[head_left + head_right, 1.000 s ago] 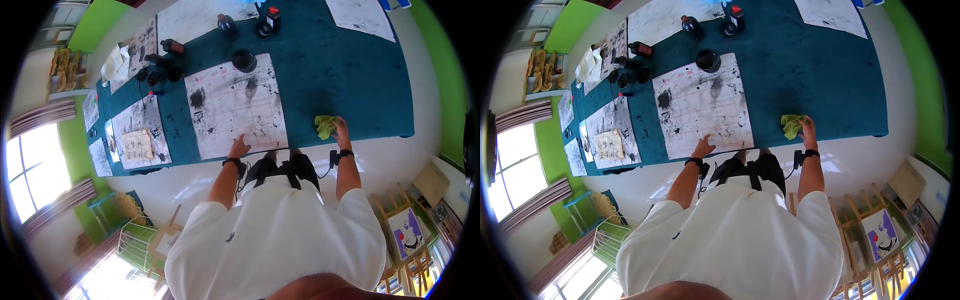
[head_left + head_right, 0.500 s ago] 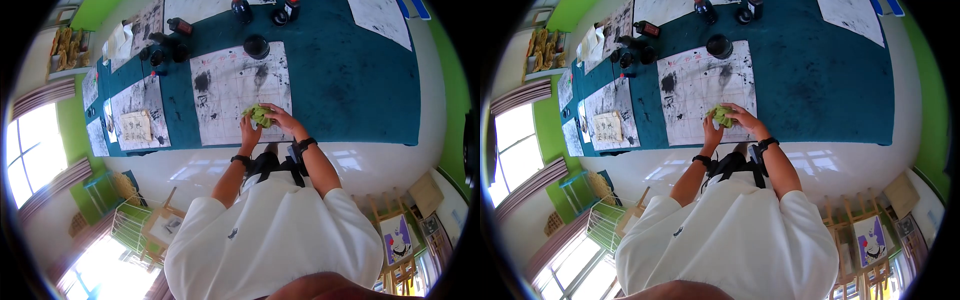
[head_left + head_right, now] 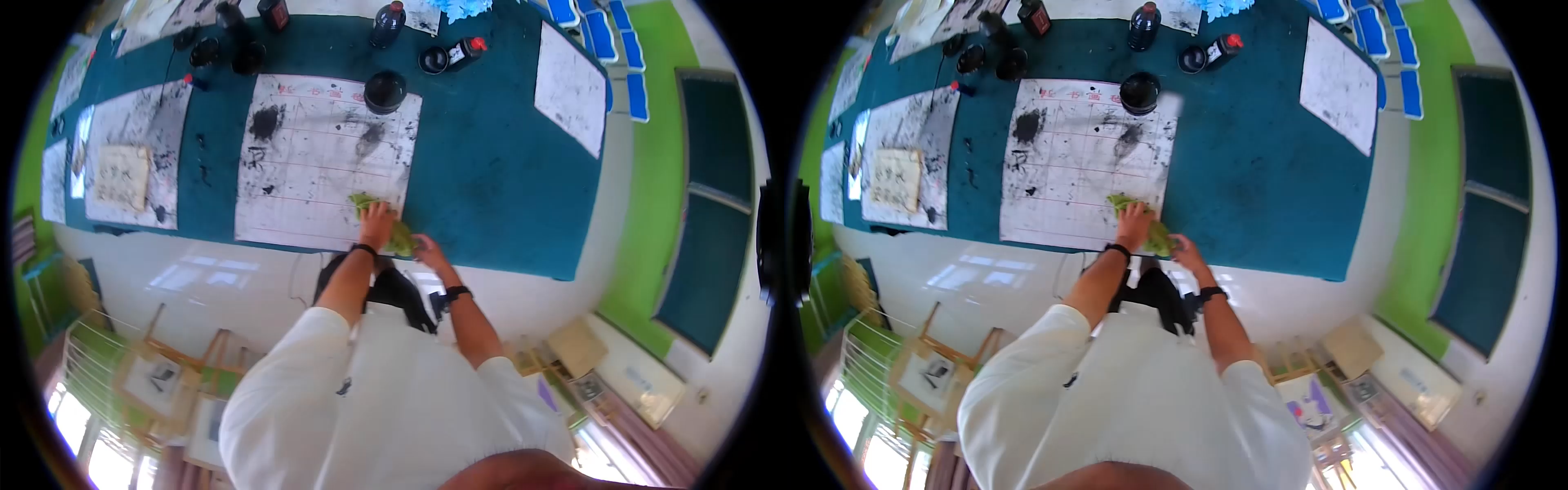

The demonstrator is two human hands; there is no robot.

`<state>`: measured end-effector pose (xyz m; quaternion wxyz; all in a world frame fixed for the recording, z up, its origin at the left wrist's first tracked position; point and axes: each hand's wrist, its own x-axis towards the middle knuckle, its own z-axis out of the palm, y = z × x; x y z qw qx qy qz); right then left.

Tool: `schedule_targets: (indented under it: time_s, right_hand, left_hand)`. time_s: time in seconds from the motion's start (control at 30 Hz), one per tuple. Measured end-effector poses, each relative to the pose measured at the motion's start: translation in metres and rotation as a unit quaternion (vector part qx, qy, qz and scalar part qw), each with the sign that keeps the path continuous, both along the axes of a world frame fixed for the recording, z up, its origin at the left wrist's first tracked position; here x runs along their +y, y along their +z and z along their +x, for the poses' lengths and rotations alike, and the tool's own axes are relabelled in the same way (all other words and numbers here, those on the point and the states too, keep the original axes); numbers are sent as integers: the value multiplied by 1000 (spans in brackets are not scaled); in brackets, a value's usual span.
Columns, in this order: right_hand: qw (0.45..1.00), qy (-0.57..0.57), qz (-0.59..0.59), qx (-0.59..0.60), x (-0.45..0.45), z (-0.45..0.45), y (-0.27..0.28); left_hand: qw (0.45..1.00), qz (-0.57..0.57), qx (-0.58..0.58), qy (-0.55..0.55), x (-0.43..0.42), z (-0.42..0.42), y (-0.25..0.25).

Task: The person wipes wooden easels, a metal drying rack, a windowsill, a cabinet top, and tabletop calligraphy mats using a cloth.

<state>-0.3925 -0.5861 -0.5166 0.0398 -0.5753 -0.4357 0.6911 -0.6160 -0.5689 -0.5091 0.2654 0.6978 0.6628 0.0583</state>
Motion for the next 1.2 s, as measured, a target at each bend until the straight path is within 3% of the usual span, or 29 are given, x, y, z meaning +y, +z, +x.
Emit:
schedule_targets:
  time_s: [0.07,0.13,0.23,0.4,0.6,0.77,0.83,0.9,0.97,1.03,1.1,1.2]
  right_hand:
    - [995,94,16,-41,5,-31,32]
    - [966,186,178,-18,0,-52,13]
    - [937,288,190,-59,19,-112,44]
    - [871,418,258,3,28,-187,39]
    - [803,513,304,16,15,-208,42]
    - [808,472,352,-12,14,-130,38]
    - [820,446,358,-25,19,-75,40]
    - [830,415,369,-51,21,-8,45]
    - [833,387,382,-102,21,64,38]
    - [817,395,392,-152,15,134,37]
    - [803,408,388,-197,8,196,49]
    - [826,342,375,-244,-29,251,47]
  left_hand:
    - [999,27,8,-38,-1,-14,-19]
    - [998,32,3,-59,-5,-46,-16]
    - [997,60,16,-46,-23,-94,-4]
    - [987,-68,-14,148,-67,-179,25]
    - [966,-56,40,249,-132,-185,20]
    - [950,-149,-53,271,-131,-119,9]
    - [963,-100,-69,239,-119,-70,2]
    - [980,-33,-117,155,-101,-18,0]
    - [983,-58,-145,101,-77,40,5]
    - [991,-82,-109,-6,-57,97,9]
    - [978,-158,11,-133,-40,156,20]
    - [958,-204,-13,-200,-27,229,15]
